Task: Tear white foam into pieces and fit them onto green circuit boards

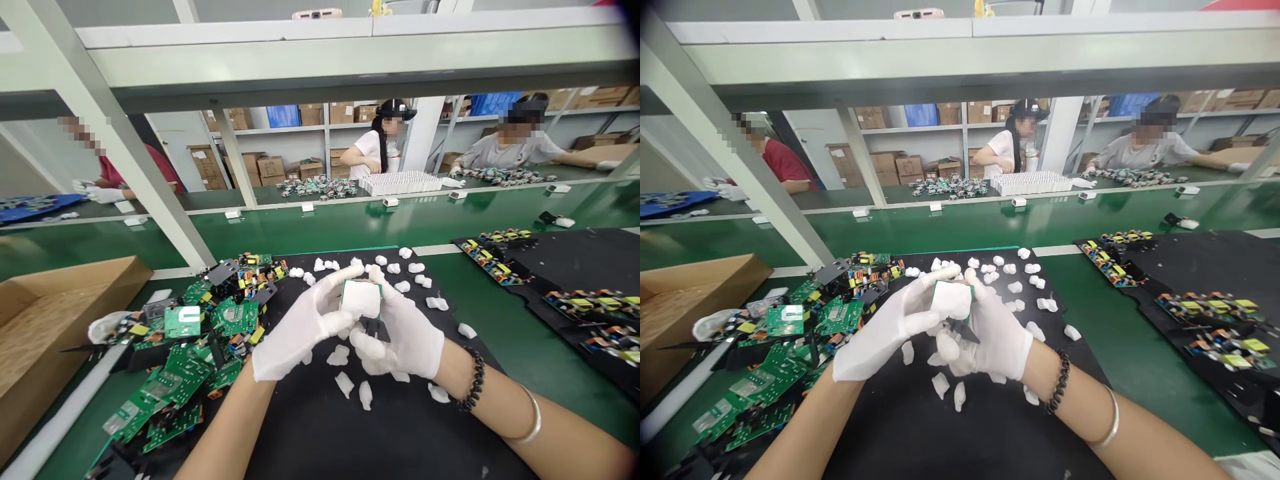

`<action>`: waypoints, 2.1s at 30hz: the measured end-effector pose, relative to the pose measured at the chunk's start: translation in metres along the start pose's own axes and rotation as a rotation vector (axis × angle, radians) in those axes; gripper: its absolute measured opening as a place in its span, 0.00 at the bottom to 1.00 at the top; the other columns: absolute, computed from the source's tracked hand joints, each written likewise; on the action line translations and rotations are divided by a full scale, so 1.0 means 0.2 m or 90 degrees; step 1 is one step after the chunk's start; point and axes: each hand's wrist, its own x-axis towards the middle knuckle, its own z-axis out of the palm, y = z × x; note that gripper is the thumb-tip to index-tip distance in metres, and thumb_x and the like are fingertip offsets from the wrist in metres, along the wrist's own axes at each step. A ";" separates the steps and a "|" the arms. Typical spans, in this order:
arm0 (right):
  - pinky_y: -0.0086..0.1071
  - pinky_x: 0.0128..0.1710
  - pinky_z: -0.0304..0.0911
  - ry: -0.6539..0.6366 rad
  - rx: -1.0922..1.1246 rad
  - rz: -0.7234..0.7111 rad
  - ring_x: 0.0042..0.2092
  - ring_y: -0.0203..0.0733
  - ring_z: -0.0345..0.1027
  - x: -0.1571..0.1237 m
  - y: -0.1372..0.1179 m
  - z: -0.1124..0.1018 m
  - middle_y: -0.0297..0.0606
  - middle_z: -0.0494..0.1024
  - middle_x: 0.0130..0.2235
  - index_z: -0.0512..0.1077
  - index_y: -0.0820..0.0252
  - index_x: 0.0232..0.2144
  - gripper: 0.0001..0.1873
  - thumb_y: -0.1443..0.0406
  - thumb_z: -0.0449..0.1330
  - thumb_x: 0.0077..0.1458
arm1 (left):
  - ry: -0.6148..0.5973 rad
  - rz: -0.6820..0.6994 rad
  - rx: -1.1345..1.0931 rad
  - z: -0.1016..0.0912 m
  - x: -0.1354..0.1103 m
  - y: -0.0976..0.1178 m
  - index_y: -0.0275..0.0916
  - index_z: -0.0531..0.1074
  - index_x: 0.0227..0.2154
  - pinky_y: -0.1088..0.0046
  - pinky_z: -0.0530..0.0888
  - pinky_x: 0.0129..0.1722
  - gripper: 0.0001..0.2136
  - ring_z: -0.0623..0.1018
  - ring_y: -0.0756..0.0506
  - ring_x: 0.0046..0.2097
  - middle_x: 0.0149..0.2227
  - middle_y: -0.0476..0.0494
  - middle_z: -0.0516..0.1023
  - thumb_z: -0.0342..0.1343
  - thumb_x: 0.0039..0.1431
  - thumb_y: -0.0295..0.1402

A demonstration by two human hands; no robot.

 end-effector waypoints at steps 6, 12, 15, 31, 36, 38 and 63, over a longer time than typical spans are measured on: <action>0.28 0.17 0.59 0.043 0.070 -0.020 0.19 0.36 0.63 0.01 0.01 -0.02 0.35 0.71 0.22 0.66 0.60 0.37 0.34 0.38 0.42 0.51 | 0.014 -0.007 0.136 -0.01 0.00 0.02 0.44 0.64 0.54 0.77 0.71 0.39 0.22 0.74 0.47 0.44 0.54 0.47 0.68 0.51 0.54 0.27; 0.29 0.20 0.60 0.017 0.110 -0.029 0.19 0.35 0.62 0.01 0.02 -0.02 0.34 0.70 0.20 0.67 0.62 0.38 0.37 0.38 0.38 0.51 | 0.183 0.078 0.287 0.03 0.00 -0.03 0.46 0.61 0.57 0.71 0.72 0.45 0.28 0.75 0.48 0.40 0.52 0.46 0.71 0.54 0.51 0.27; 0.25 0.18 0.55 -0.014 0.158 -0.067 0.16 0.32 0.59 0.01 0.02 -0.03 0.31 0.68 0.18 0.68 0.62 0.35 0.37 0.37 0.39 0.51 | 0.348 0.192 0.393 0.05 0.00 -0.10 0.44 0.72 0.46 0.70 0.70 0.49 0.16 0.74 0.47 0.44 0.47 0.47 0.74 0.56 0.53 0.32; 0.28 0.23 0.60 -0.095 0.168 -0.026 0.19 0.35 0.63 -0.02 0.03 -0.03 0.32 0.69 0.18 0.68 0.62 0.28 0.37 0.37 0.39 0.50 | 0.442 0.344 0.454 0.08 -0.02 -0.11 0.45 0.77 0.31 0.71 0.74 0.45 0.06 0.78 0.47 0.41 0.37 0.52 0.80 0.59 0.50 0.28; 0.31 0.24 0.62 -0.062 0.172 -0.020 0.20 0.37 0.64 -0.01 0.02 -0.03 0.33 0.69 0.19 0.66 0.61 0.28 0.35 0.37 0.41 0.49 | 0.395 0.281 0.315 0.07 -0.01 -0.12 0.42 0.74 0.33 0.69 0.72 0.46 0.04 0.77 0.47 0.44 0.40 0.48 0.78 0.54 0.56 0.31; 0.32 0.24 0.62 -0.067 0.181 -0.022 0.21 0.38 0.65 -0.01 0.02 -0.04 0.34 0.70 0.20 0.66 0.60 0.30 0.34 0.37 0.41 0.50 | 0.372 0.230 0.192 0.07 0.00 -0.12 0.41 0.71 0.35 0.69 0.73 0.44 0.05 0.77 0.47 0.42 0.41 0.46 0.77 0.52 0.57 0.33; 0.29 0.23 0.61 -0.050 0.174 -0.070 0.22 0.36 0.65 0.03 0.03 -0.06 0.33 0.69 0.22 0.68 0.60 0.40 0.36 0.38 0.42 0.50 | 0.254 0.125 0.229 0.05 0.03 -0.10 0.40 0.71 0.43 0.75 0.72 0.39 0.12 0.75 0.49 0.36 0.32 0.48 0.76 0.53 0.55 0.32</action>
